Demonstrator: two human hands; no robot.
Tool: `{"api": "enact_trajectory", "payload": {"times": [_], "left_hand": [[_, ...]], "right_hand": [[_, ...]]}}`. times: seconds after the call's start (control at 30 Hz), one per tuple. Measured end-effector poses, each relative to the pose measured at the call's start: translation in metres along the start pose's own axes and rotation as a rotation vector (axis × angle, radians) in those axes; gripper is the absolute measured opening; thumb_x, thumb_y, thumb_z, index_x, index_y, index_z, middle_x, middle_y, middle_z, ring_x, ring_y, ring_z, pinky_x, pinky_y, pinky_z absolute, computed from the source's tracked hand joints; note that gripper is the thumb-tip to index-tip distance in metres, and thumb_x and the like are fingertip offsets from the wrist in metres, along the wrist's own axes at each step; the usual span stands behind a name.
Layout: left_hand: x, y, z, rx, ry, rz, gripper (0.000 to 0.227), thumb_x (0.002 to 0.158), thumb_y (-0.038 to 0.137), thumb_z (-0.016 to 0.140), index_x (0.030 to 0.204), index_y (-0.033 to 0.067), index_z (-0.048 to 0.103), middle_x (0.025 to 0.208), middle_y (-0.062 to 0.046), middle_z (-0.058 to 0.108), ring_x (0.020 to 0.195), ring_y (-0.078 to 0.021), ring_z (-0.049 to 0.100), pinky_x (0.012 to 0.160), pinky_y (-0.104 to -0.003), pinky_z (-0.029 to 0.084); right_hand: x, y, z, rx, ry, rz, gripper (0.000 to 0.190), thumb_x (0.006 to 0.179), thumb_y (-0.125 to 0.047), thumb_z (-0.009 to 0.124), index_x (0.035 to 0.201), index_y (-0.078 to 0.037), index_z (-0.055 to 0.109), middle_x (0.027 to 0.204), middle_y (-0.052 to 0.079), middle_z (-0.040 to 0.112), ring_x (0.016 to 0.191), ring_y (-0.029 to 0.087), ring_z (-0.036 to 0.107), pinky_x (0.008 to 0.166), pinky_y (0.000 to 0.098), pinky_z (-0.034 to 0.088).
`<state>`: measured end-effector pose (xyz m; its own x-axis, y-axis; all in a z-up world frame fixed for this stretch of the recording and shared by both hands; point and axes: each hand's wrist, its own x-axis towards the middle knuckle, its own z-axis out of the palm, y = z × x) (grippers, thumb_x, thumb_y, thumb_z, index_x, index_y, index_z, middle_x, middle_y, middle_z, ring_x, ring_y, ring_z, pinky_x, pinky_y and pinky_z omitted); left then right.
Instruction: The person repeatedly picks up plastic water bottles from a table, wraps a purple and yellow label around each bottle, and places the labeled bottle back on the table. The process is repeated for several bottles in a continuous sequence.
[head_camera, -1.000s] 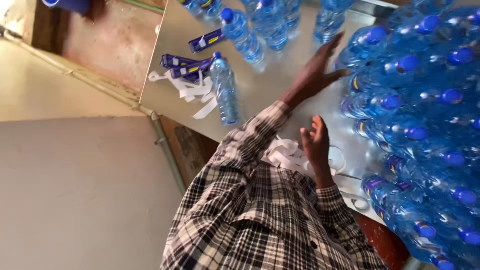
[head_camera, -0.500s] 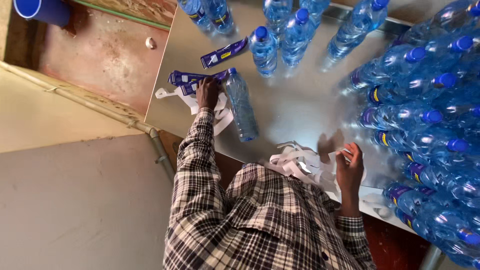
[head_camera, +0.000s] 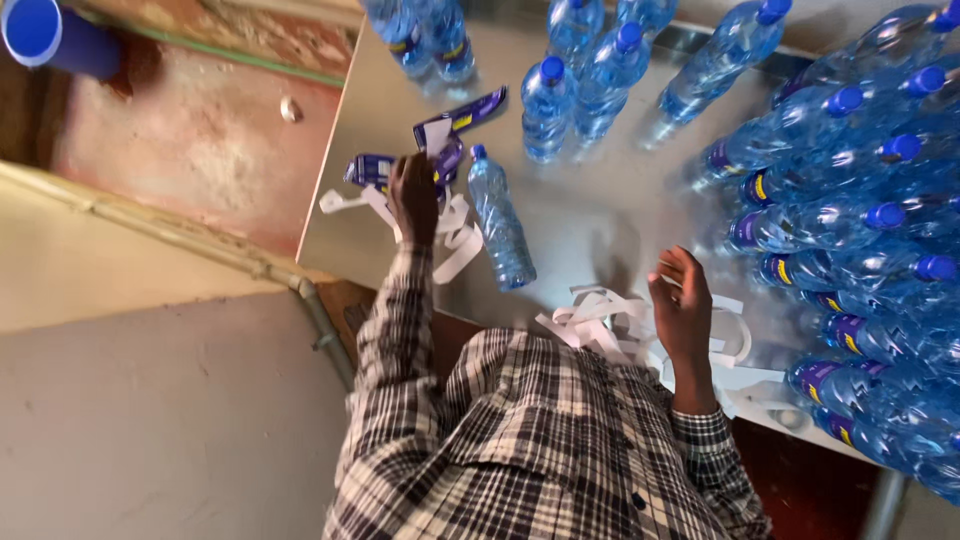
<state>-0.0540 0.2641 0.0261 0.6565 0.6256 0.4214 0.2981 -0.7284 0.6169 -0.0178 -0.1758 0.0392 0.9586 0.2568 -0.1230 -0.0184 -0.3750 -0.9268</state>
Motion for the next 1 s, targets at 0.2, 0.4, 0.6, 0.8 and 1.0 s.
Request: {"api": "enact_trajectory", "payload": {"times": [0.2, 0.4, 0.6, 0.8, 1.0], "left_hand": [[-0.051, 0.099, -0.003, -0.542, -0.201, -0.108, 0.022, 0.094, 0.021, 0.09, 0.088, 0.0084, 0.072, 0.076, -0.013, 0.065, 0.072, -0.0318, 0.062, 0.075, -0.046, 0.052], [-0.062, 0.182, -0.025, -0.855, -0.426, 0.044, 0.013, 0.1, 0.018, 0.086, 0.092, 0.0108, 0.078, 0.083, -0.006, 0.071, 0.077, -0.0209, 0.07, 0.08, -0.037, 0.057], [-0.043, 0.217, -0.035, -1.192, -0.438, 0.005, 0.012, 0.108, 0.018, 0.075, 0.109, 0.0077, 0.081, 0.093, -0.003, 0.074, 0.09, -0.0054, 0.066, 0.081, -0.029, 0.058], [-0.049, 0.24, -0.013, -1.159, -0.409, 0.143, 0.01, 0.107, 0.01, 0.075, 0.115, 0.0078, 0.08, 0.096, -0.006, 0.076, 0.092, -0.0164, 0.076, 0.085, -0.034, 0.059], [-0.064, 0.244, -0.006, -1.075, -0.284, 0.132, 0.018, 0.112, 0.008, 0.072, 0.129, 0.0093, 0.07, 0.1, -0.011, 0.078, 0.096, -0.0231, 0.077, 0.091, -0.043, 0.061]], "right_hand": [[0.039, -0.131, 0.046, 0.383, -0.128, -0.195, 0.048, 0.11, -0.023, 0.073, 0.152, -0.001, 0.063, 0.14, 0.018, 0.072, 0.128, 0.026, 0.072, 0.105, 0.0397, 0.061], [0.05, -0.145, 0.032, 0.405, -0.074, -0.321, 0.013, 0.111, -0.012, 0.074, 0.115, 0.0, 0.07, 0.085, 0.011, 0.065, 0.084, 0.016, 0.066, 0.085, 0.0332, 0.057], [0.035, -0.123, 0.018, 0.632, -0.064, -0.222, 0.02, 0.11, -0.018, 0.074, 0.118, 0.0, 0.067, 0.094, 0.012, 0.065, 0.085, 0.015, 0.066, 0.079, 0.0337, 0.059], [0.027, -0.119, 0.022, 0.725, -0.111, -0.17, 0.017, 0.11, -0.013, 0.068, 0.117, 0.002, 0.065, 0.097, 0.01, 0.063, 0.083, 0.015, 0.067, 0.072, 0.0295, 0.059], [0.023, -0.128, 0.022, 0.674, -0.078, -0.209, 0.017, 0.112, -0.017, 0.068, 0.115, -0.001, 0.066, 0.092, 0.007, 0.061, 0.082, 0.015, 0.067, 0.073, 0.0303, 0.057]]}}
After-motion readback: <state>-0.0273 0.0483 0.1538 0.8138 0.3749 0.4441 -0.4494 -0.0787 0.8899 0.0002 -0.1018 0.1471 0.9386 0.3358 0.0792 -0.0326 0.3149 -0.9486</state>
